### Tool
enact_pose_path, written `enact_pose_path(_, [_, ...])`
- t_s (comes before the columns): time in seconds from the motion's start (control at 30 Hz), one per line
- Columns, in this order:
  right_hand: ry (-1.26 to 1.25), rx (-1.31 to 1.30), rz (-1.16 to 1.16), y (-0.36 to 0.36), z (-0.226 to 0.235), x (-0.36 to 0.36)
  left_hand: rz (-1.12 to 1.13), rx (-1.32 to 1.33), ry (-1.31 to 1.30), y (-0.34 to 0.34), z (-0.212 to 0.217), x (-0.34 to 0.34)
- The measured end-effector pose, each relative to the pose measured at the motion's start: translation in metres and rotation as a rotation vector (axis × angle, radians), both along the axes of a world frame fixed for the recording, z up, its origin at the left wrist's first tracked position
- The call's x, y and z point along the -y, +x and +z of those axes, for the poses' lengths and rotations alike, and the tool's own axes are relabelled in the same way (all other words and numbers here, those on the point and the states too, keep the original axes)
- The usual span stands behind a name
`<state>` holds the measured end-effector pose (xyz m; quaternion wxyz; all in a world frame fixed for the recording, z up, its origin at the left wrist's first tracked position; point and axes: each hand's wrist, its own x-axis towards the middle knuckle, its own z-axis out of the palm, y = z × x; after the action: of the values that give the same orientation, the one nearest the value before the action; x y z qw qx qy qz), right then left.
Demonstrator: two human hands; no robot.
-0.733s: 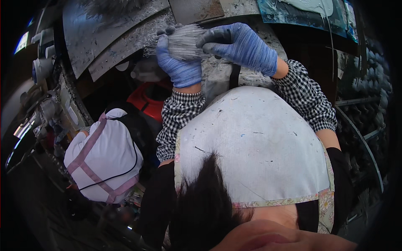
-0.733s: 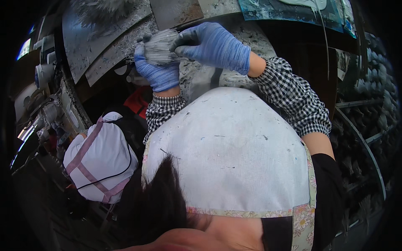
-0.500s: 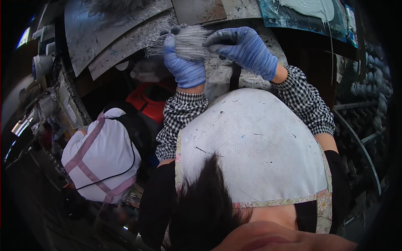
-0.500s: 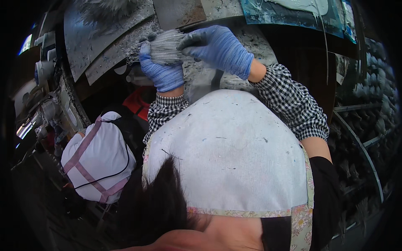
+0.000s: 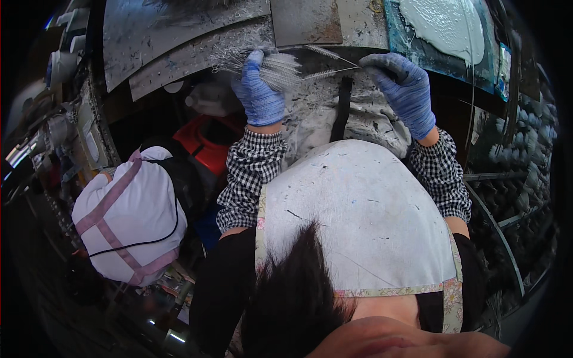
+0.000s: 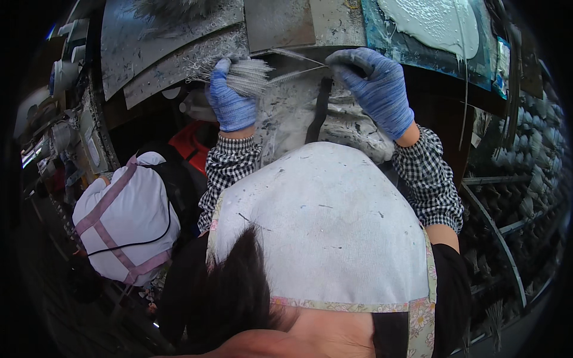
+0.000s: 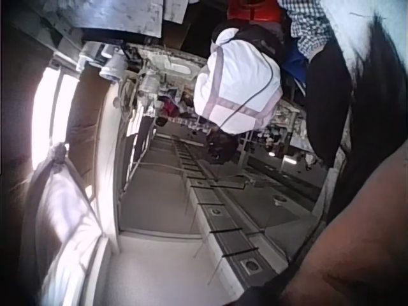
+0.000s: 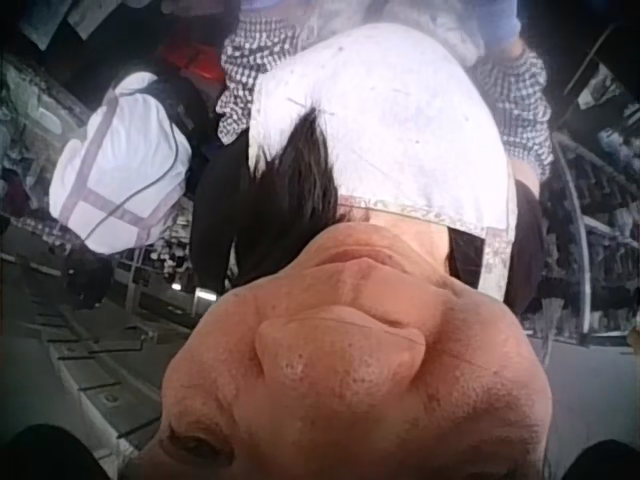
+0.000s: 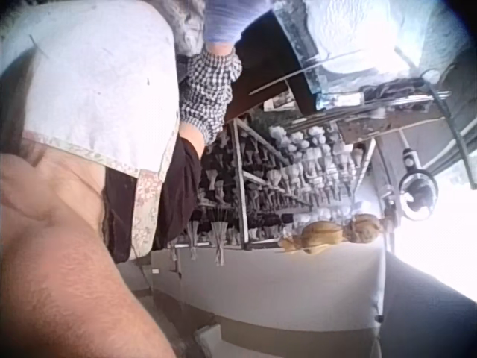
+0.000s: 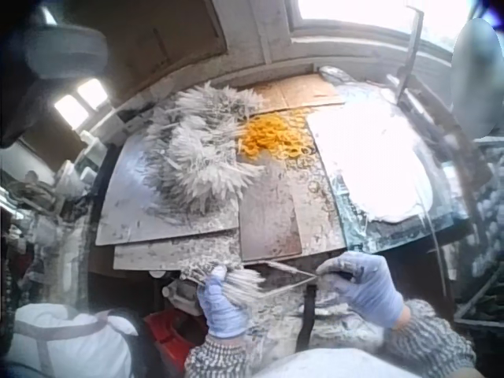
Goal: The recorder takes fiber duster heads from a box, dips them into a white coating material, and assembles them onto wire frames.
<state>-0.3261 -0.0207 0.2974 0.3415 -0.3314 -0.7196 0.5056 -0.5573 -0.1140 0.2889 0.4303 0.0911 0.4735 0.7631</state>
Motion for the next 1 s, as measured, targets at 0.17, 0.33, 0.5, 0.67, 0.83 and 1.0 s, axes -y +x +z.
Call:
enact_pose_path(0.17, [0.309, 0.364, 0.368, 0.014, 0.023, -0.025, -0.71, -0.458, -0.06, 0.023, 0.015, 0.005])
enact_pose_path(0.33, [0.187, 0.281, 0.49, -0.009, 0.008, -0.03, -0.839, -0.469, -0.243, 0.051, 0.003, 0.01])
enact_pose_path(0.5, [-0.175, -0.138, 0.331, -0.027, 0.007, -0.007, -0.865, -0.5, -0.417, 0.061, -0.004, 0.023])
enact_pose_path(0.67, [0.203, 0.166, 0.504, -0.07, -0.026, 0.012, -0.983, -0.635, -0.305, 0.042, -0.029, 0.033])
enact_pose_path(0.83, [0.128, -0.029, 0.672, -0.077, -0.039, 0.036, -1.381, -0.375, -0.041, -0.005, -0.042, 0.043])
enact_pose_path(1.0, [0.287, -0.068, 0.751, -0.067, -0.035, 0.04, -1.702, -0.675, 0.24, 0.003, -0.068, 0.024])
